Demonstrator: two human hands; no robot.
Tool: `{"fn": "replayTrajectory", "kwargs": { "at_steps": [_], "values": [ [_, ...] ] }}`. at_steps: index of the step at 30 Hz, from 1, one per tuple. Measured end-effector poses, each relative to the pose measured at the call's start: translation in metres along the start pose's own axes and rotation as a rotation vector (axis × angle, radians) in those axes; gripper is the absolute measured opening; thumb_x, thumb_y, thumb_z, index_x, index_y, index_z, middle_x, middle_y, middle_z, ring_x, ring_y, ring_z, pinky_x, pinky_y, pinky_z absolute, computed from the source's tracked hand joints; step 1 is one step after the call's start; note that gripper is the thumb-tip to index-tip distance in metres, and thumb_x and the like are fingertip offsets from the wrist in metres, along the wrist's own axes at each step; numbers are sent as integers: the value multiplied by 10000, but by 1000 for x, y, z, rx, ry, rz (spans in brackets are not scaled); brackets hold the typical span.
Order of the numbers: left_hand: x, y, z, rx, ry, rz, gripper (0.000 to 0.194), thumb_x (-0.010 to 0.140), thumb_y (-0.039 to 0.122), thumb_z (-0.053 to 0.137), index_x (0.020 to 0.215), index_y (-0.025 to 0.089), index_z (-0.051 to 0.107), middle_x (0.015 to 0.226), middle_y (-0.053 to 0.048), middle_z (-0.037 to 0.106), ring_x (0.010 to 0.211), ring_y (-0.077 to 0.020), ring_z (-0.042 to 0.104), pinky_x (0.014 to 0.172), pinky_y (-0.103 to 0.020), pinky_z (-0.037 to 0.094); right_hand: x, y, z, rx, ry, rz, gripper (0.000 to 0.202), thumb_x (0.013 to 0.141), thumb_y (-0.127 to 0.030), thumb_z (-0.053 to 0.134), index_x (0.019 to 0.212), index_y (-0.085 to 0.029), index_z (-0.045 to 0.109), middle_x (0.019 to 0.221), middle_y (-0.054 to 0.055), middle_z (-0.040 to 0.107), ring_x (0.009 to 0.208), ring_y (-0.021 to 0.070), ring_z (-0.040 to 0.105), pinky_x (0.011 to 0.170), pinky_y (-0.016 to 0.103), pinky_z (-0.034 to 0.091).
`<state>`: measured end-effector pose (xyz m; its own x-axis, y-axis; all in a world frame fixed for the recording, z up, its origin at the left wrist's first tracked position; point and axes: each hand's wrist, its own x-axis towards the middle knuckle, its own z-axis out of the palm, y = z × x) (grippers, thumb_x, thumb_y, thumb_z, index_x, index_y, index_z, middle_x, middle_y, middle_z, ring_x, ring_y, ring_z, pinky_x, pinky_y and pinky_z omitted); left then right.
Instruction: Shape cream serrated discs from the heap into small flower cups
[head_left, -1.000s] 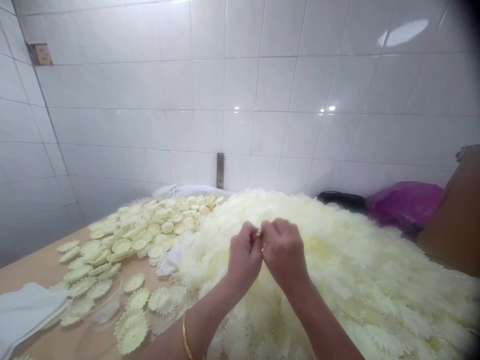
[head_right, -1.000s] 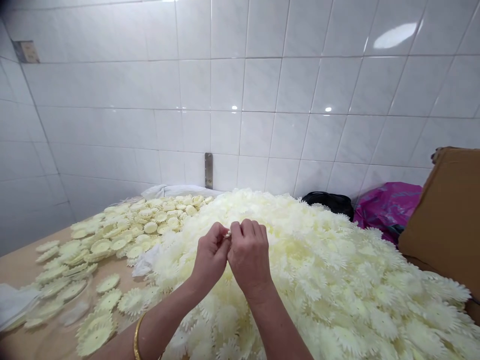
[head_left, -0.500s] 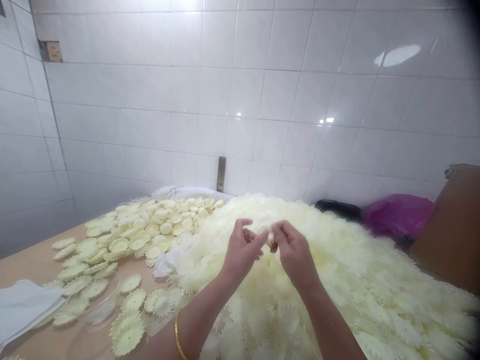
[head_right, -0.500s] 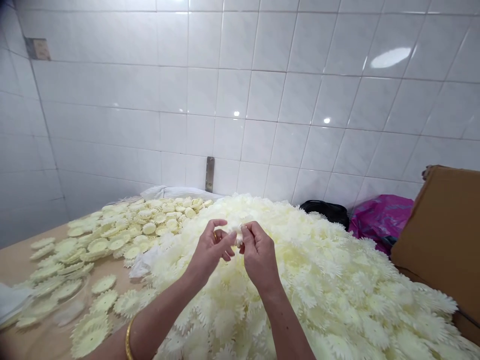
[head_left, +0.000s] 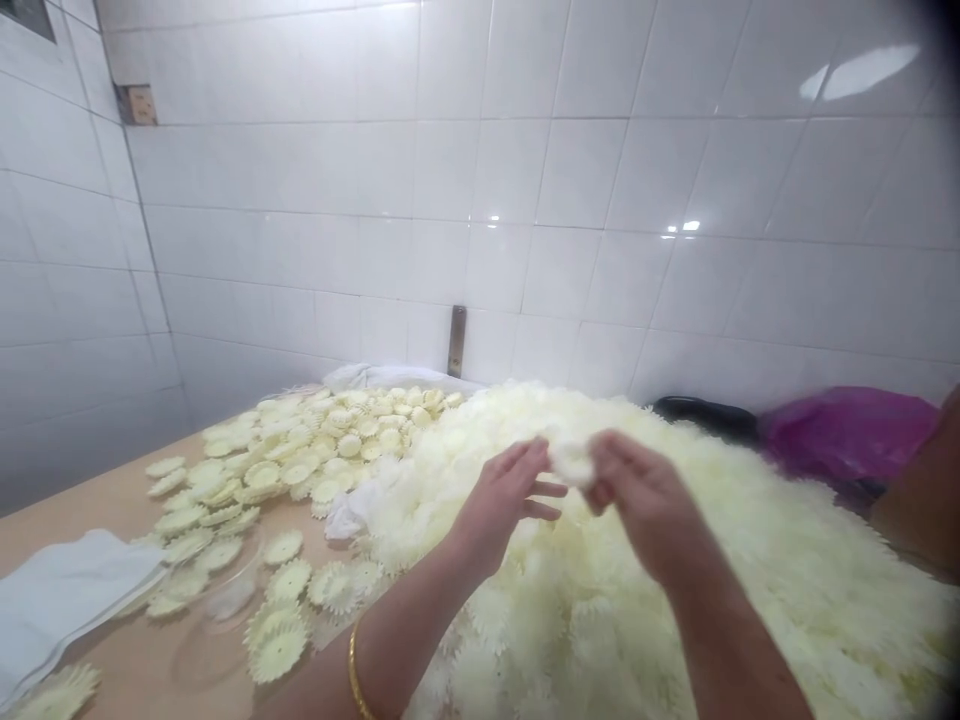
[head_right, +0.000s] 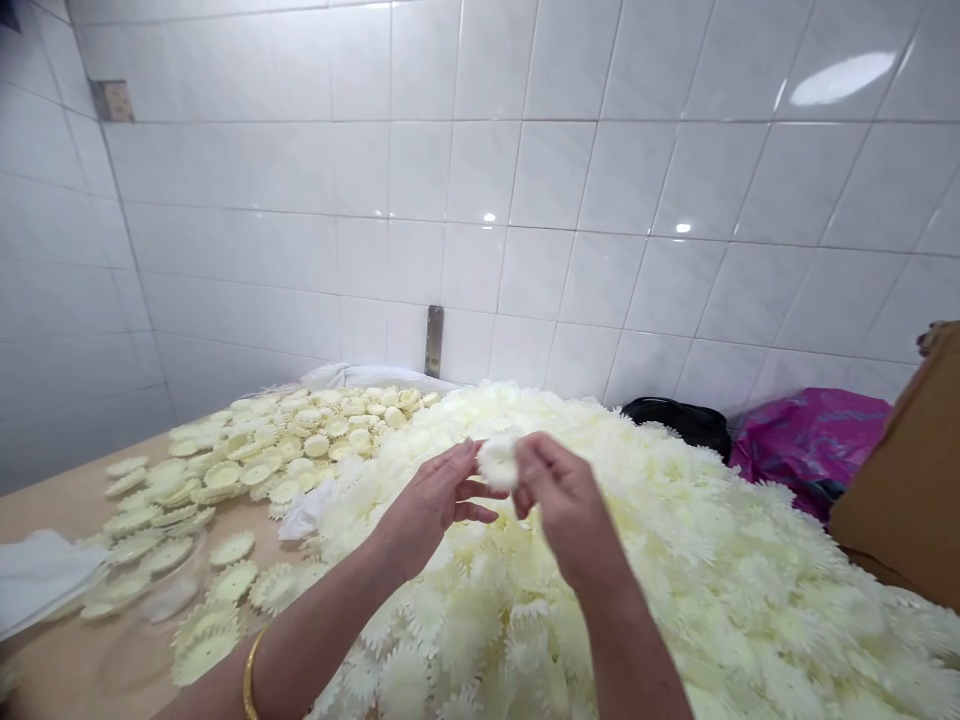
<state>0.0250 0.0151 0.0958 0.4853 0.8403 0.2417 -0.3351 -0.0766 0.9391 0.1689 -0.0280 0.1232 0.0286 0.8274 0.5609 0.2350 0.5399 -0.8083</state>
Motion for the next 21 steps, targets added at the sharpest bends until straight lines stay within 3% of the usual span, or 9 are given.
{"fn": "replayTrajectory", "kwargs": {
  "at_steps": [1,3,7,9,13,15,17,21],
  "values": [
    [2,0,-2,-28,-11,3,445,787,507,447,1030,152,560,971,-108,563,846,-192,567,723,-356,474,1,4,11,-103,-82,30,273,819,-359,458,598,-199,460,487,-29,414,457,113,386,451,235,327],
    [4,1,-5,-57,-79,-20,403,792,463,468,1009,141,575,930,-100,566,839,-181,559,743,-355,474,3,12,26,-266,-114,31,290,842,-359,421,605,-192,437,512,-28,430,482,111,390,466,224,324],
    [7,0,-9,-1,-208,-53,279,755,373,558,851,114,600,814,-70,576,743,-137,557,752,-324,469,4,24,31,-557,22,-11,286,851,-335,380,607,-192,423,509,-22,454,472,118,410,462,217,296],
    [10,-5,-10,52,-157,-33,258,741,369,571,746,111,574,706,-40,559,654,-111,543,698,-300,478,4,29,32,-742,74,-68,276,851,-296,352,613,-189,441,486,-14,457,447,123,404,475,229,281],
    [17,-23,-16,155,109,50,276,727,369,570,619,133,473,552,12,497,502,-86,512,526,-238,463,5,38,40,-981,18,-341,230,805,-143,340,675,-167,528,587,29,517,547,144,440,614,281,306],
    [19,-29,-19,185,164,27,303,714,396,574,609,141,448,509,17,494,447,-97,519,457,-227,446,6,43,41,-983,-2,-382,222,794,-137,360,682,-166,549,630,42,523,606,160,457,650,301,311],
    [20,-33,-20,167,135,-4,328,703,437,577,634,140,456,506,6,519,429,-114,541,425,-222,438,8,48,38,-851,16,-326,215,818,-197,379,691,-170,550,675,49,530,646,170,480,658,305,336],
    [18,-29,-18,-11,18,-20,350,704,454,586,786,127,494,588,-36,585,482,-143,599,437,-207,437,9,55,29,-375,16,-23,263,835,-402,431,962,-181,496,718,22,532,645,162,521,630,292,402]
  ]
}}
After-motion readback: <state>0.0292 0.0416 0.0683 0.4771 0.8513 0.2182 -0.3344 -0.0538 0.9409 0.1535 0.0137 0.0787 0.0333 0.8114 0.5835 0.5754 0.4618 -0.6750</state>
